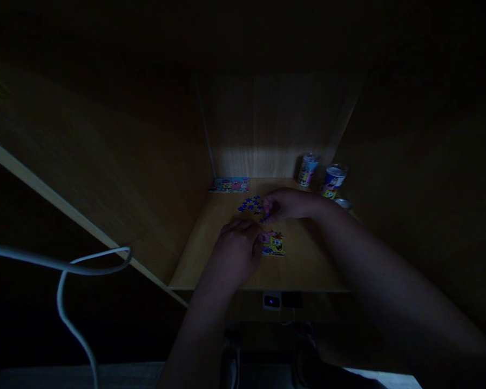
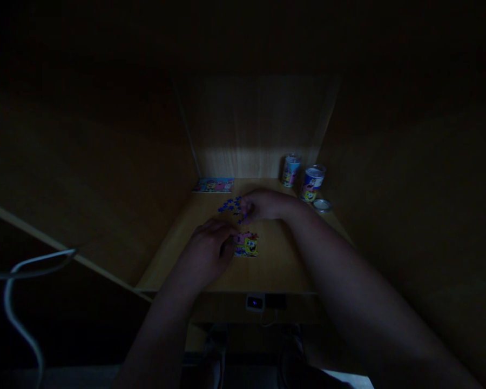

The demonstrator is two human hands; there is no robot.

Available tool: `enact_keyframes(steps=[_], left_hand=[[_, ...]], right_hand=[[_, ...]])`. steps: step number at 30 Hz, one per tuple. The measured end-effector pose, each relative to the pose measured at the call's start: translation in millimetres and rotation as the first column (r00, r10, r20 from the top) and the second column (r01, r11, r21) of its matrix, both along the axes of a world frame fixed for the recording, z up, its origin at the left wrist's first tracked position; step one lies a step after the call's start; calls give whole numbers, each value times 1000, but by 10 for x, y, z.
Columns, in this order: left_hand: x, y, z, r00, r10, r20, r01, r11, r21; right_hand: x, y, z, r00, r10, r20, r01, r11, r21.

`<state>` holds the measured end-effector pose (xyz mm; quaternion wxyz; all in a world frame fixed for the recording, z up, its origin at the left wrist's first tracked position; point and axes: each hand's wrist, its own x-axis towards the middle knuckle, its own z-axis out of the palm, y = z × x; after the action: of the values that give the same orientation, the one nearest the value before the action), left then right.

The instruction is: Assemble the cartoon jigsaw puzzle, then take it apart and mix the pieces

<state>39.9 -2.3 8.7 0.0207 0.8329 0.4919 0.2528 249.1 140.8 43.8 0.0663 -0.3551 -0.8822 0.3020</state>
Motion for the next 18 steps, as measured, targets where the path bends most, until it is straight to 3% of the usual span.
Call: enact_keyframes(steps=[5,13,18], left_hand=[[-2,2,-5,1000,-16,14,16,1000,-8],[9,-8,33,1000,-19,12,19,1000,-12],[9,-6,13,1000,-15,11,15,1000,-9]], right_hand=[[-11,41,-16,993,-69,-98,71,997,13],[2,58,-35,991,-118,-55,125,984,129],[-13,16,-18,996,39,-80,-38,999,17]])
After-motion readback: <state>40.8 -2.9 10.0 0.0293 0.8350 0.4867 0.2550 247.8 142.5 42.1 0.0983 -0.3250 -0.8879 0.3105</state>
